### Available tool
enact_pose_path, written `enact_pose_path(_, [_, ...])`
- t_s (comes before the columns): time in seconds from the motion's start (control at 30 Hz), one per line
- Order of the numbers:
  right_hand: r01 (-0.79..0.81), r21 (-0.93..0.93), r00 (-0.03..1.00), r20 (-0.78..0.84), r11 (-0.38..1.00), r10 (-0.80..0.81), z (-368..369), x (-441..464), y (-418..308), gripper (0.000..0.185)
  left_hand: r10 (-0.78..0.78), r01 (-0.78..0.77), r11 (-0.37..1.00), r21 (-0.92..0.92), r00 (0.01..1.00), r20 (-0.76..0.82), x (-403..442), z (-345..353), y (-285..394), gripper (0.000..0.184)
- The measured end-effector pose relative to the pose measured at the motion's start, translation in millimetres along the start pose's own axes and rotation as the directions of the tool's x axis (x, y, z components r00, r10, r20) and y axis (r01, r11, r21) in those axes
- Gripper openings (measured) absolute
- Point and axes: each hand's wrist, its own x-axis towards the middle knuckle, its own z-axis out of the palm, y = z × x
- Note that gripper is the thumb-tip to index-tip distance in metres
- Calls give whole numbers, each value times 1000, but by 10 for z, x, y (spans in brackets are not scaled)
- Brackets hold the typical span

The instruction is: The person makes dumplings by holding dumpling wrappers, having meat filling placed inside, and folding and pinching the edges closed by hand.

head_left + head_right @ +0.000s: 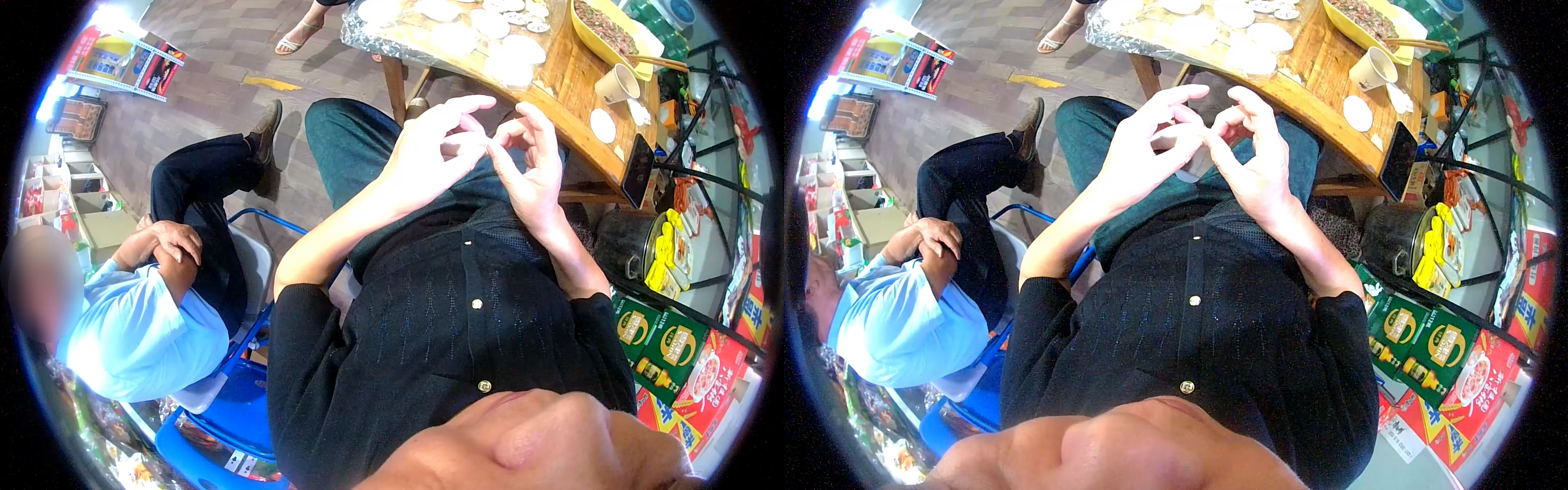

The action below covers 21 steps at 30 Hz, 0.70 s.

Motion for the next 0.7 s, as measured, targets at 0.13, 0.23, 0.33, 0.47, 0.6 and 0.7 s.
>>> enact_pose_path(0.13, [34,-34,999,-22,999,-34,26,-40,43,56,30,-31,999,32,999,34,1,2,-62,52])
enact_pose_path(0.23, [46,-34,999,-14,998,-46,27,-63,70,56,5,-5,1000,1,1000,26,2,2,-52,53])
enact_pose_path(0.33, [54,-66,998,-13,996,-55,10,-82,100,58,-28,29,996,-88,1000,13,24,-17,-91,53])
enact_pose_path(0.47, [60,-70,998,26,996,-59,-7,-93,88,61,-108,102,969,-223,994,-12,28,-20,-114,52])
enact_pose_path(0.6, [96,-35,991,96,995,-92,25,-114,58,60,-22,19,995,-100,999,-35,24,31,-87,52])
enact_pose_path(0.7, [54,-51,998,23,997,-53,41,-90,43,60,76,-73,993,96,997,-27,17,34,-125,53])
